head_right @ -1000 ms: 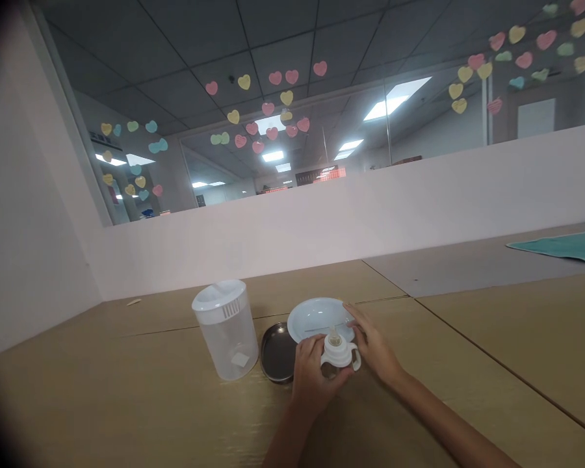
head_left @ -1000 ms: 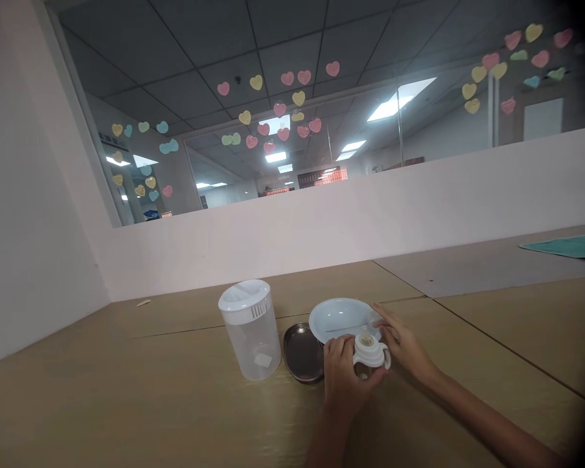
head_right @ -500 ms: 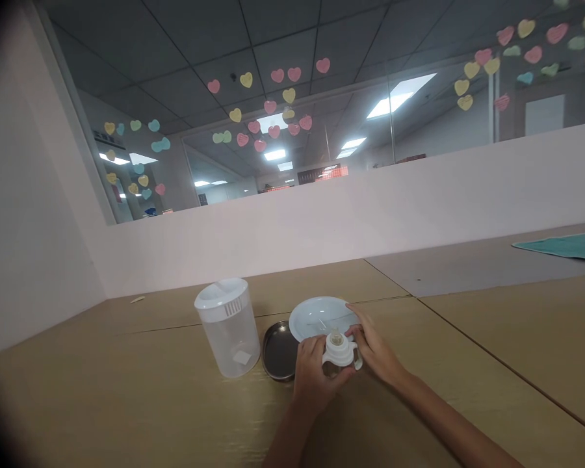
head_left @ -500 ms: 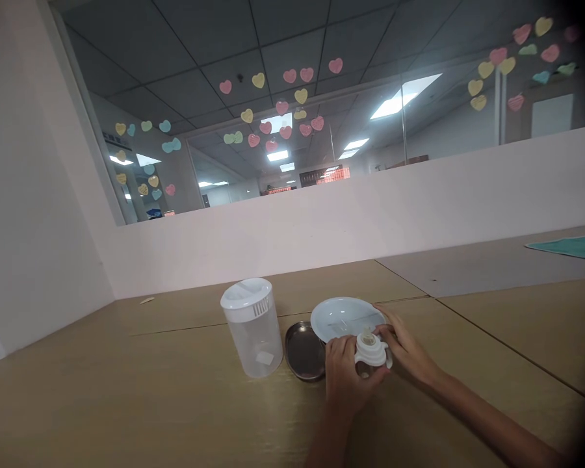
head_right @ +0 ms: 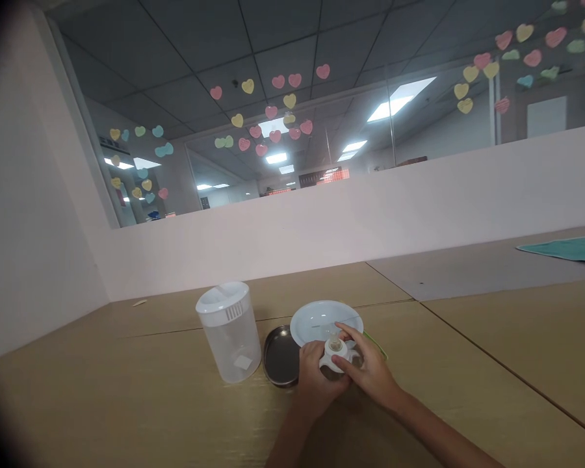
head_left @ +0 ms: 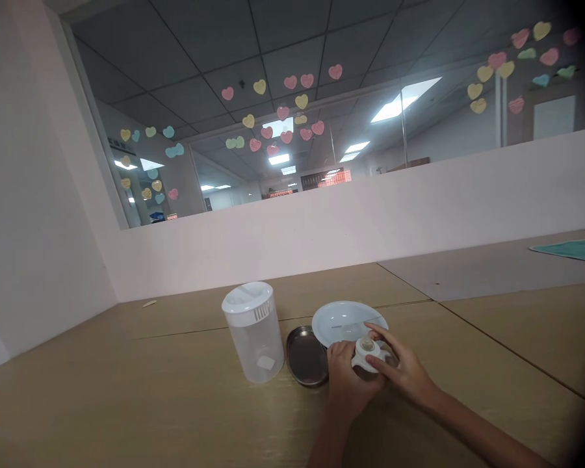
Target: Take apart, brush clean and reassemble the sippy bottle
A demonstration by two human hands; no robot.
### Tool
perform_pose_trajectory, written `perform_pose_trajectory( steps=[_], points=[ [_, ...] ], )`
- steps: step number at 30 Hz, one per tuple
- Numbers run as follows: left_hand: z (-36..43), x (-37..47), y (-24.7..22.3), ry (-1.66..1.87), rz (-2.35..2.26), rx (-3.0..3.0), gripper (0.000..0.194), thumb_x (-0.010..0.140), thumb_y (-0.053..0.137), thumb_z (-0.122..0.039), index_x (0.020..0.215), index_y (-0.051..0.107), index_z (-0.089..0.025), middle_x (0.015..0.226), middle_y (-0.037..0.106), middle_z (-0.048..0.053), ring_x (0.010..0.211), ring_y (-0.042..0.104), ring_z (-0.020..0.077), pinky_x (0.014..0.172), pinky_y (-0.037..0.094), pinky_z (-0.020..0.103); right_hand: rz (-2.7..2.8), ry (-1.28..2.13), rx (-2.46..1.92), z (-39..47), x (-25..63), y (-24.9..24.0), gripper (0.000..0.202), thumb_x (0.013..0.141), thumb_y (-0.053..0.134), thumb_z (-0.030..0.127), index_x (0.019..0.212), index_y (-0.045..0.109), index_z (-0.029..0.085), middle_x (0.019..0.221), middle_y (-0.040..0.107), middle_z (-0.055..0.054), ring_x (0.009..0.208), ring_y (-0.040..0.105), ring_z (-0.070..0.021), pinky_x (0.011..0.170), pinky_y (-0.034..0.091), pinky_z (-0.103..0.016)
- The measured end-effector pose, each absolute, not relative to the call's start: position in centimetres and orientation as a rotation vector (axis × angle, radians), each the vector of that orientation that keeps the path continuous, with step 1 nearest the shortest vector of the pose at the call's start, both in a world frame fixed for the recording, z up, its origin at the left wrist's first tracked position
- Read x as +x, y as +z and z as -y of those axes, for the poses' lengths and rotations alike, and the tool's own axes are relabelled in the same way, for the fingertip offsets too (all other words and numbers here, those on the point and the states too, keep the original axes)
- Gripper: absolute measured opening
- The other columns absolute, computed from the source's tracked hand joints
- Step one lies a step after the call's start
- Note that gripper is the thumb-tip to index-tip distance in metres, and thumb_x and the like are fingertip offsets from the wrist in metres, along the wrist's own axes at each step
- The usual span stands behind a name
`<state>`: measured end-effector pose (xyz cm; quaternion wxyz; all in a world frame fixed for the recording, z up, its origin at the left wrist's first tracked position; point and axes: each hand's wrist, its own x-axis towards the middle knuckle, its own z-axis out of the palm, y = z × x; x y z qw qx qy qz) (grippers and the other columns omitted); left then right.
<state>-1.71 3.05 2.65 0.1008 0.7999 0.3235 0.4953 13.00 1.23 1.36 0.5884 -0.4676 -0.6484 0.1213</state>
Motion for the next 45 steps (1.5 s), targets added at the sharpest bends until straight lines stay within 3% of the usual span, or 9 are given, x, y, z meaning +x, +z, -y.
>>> perform_pose_trajectory(
  steps=[4,8,12,16,23,31,37,41,45],
  points=[
    [-3.1,-1.7,2.8,1.441,-0.921,2.352,0.036,0.055,0.073,-0.029,0.088,0.061,-0.019,0.084,0.062,0.002,0.083,0.056,0.0214,0.080,0.043,0.036,1.439,0.432,-0.963,-1.3,14.1,1.6,0.049,0.085,0.048,0.041,0.130,0.039,0.024,0.091,0.063,-0.004,0.102,0.057,-0.0209,0.094,0.043,-0.036],
    [-3.2,-1.7,2.7,1.412,-0.937,2.329,0.034,0.056,0.070,-0.027,0.088,0.062,-0.018,0.084,0.062,0.003,0.084,0.055,0.0224,0.081,0.043,0.038,1.512,0.367,-1.005,-1.0,13.7,1.6,0.055,0.080,0.054,0.043,0.130,0.039,0.024,0.096,0.061,-0.004,0.099,0.057,-0.0219,0.093,0.043,-0.037],
    [-3.0,-2.0,2.3,1.374,-0.955,2.314,0.056,0.057,0.066,-0.022,0.112,0.055,-0.018,0.099,0.061,0.007,0.093,0.054,0.0244,0.087,0.043,0.040,1.492,0.280,-1.127,-1.1,12.2,1.2,0.065,0.071,0.063,0.044,0.128,0.039,0.024,0.099,0.058,-0.004,0.095,0.059,-0.0222,0.085,0.049,-0.035],
    [-2.9,-2.0,1.9,1.349,-0.962,2.293,0.068,0.065,0.063,-0.025,0.129,0.042,-0.016,0.114,0.056,0.010,0.103,0.051,0.0248,0.093,0.041,0.041,1.451,0.339,-1.128,-1.2,12.1,1.1,0.065,0.073,0.062,0.042,0.130,0.036,0.026,0.098,0.057,-0.003,0.092,0.060,-0.0200,0.082,0.050,-0.033],
    [-2.6,-1.7,1.8,1.308,-0.925,2.249,0.067,0.069,0.062,-0.026,0.131,0.039,-0.018,0.116,0.055,0.009,0.106,0.050,0.0236,0.094,0.040,0.039,1.518,0.303,-1.121,-0.8,13.0,1.6,0.063,0.075,0.061,0.042,0.131,0.036,0.027,0.099,0.057,-0.004,0.095,0.059,-0.0209,0.082,0.050,-0.032],
    [-2.7,-2.4,2.0,1.234,-0.845,2.258,0.064,0.072,0.063,-0.029,0.131,0.040,-0.018,0.123,0.053,0.009,0.114,0.046,0.0241,0.100,0.036,0.040,1.615,0.420,-1.049,-0.5,13.6,2.0,0.051,0.082,0.053,0.041,0.129,0.040,0.026,0.115,0.059,-0.008,0.107,0.055,-0.0235,0.094,0.044,-0.038],
    [-2.9,-2.4,1.9,1.274,-0.812,2.309,0.073,0.072,0.063,-0.029,0.137,0.031,-0.021,0.129,0.049,0.008,0.114,0.046,0.0241,0.099,0.037,0.040,1.693,0.506,-0.965,-0.3,14.1,2.4,0.044,0.087,0.044,0.039,0.130,0.043,0.026,0.135,0.047,-0.007,0.122,0.045,-0.0249,0.101,0.039,-0.041],
    [-3.0,-2.3,1.7,1.299,-0.826,2.354,0.068,0.073,0.062,-0.031,0.134,0.035,-0.017,0.125,0.053,0.010,0.113,0.048,0.0254,0.099,0.037,0.041,1.693,0.246,-1.042,-1.2,15.7,2.1,0.040,0.088,0.043,0.038,0.125,0.047,0.025,0.129,0.051,-0.008,0.119,0.046,-0.0256,0.101,0.037,-0.045],
    [-3.0,-2.1,1.5,1.337,-0.842,2.376,0.068,0.071,0.063,-0.031,0.132,0.038,-0.015,0.119,0.055,0.012,0.109,0.050,0.0266,0.096,0.040,0.042,1.584,0.035,-1.114,-1.7,16.8,1.8,0.034,0.087,0.044,0.038,0.116,0.053,0.024,0.115,0.059,-0.008,0.109,0.053,-0.0248,0.093,0.044,-0.043]
  ],
)
